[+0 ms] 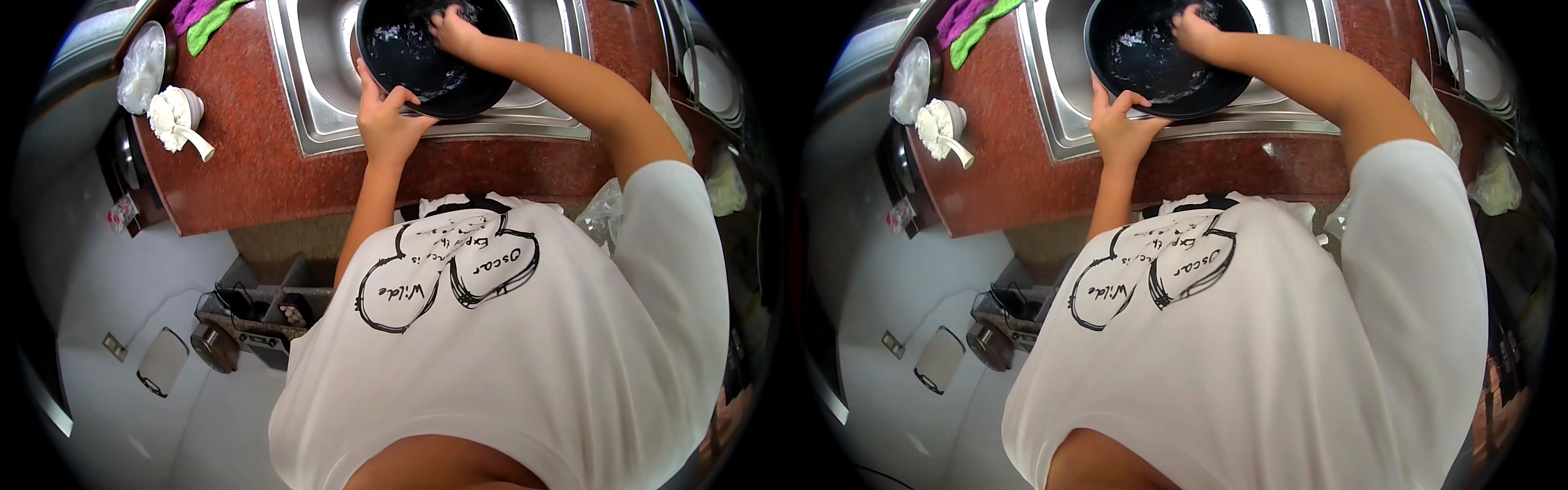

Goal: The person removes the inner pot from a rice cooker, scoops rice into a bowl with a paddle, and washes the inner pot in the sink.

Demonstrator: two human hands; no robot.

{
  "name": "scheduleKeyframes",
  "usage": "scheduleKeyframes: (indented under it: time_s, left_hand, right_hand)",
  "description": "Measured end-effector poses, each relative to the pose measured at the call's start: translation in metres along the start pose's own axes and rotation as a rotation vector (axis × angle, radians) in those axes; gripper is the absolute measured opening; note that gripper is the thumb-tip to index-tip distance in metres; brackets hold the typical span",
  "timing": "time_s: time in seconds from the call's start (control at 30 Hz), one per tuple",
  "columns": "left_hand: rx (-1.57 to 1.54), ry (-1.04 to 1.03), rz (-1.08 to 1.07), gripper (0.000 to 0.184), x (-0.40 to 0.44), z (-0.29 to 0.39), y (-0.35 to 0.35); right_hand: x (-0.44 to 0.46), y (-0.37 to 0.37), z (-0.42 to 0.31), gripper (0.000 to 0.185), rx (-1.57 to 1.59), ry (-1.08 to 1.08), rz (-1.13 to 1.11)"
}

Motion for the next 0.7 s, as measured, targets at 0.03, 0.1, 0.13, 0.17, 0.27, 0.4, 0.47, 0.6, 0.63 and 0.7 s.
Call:
scheduleKeyframes:
  time_s: [0.03,0.1,0.13,0.17,0.27,0.4,0.47,0.6,0.63,0.7]
  left_hand:
    - [-0.004,-0.009,-0.005,0.034,0.001,0.001,-0.002]
    - [0.007,-0.027,0.011,0.034,0.002,0.005,-0.005]
    - [0.022,-0.038,0.032,0.034,0.002,0.007,-0.005]
    - [0.039,-0.046,0.048,0.034,0.001,0.008,-0.005]
    - [0.044,-0.046,0.071,0.035,0.001,0.008,-0.005]
    - [0.031,-0.028,0.057,0.034,-0.001,0.003,-0.003]
    - [0.018,-0.015,0.057,0.033,-0.002,-0.006,0.0]
    - [-0.023,0.011,0.077,0.031,-0.011,-0.016,0.004]
    - [-0.007,0.014,0.066,0.03,-0.012,-0.014,0.003]
    - [0.023,0.012,0.04,0.029,-0.011,-0.005,0.001]
  right_hand:
    - [0.003,-0.003,0.006,0.025,-0.096,-0.086,0.099]
    - [0.013,0.011,0.023,0.026,0.149,-0.217,0.007]
    - [0.016,0.016,0.028,0.027,0.272,-0.282,-0.038]
    - [0.008,0.027,0.02,0.024,0.176,-0.373,0.328]
    - [0.029,0.038,0.027,0.022,0.692,-0.603,0.565]
    - [0.044,0.055,-0.01,0.033,0.99,-0.41,0.822]
    - [0.027,0.067,-0.034,0.039,0.946,-0.076,0.728]
    - [0.002,0.036,-0.057,0.033,0.921,-0.014,0.351]
    - [0.0,0.029,-0.057,0.032,0.902,-0.081,0.206]
    - [-0.008,0.023,-0.042,0.03,0.81,-0.297,0.11]
Point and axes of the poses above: each hand's wrist, its own x-axis towards the middle knuckle, its own y-axis out of the back of the hand, z = x × y, the point moved 3 cm from there along x, towards the middle knuckle, and after that the axes turned 15 degrees about y, right-handed, at the moved point
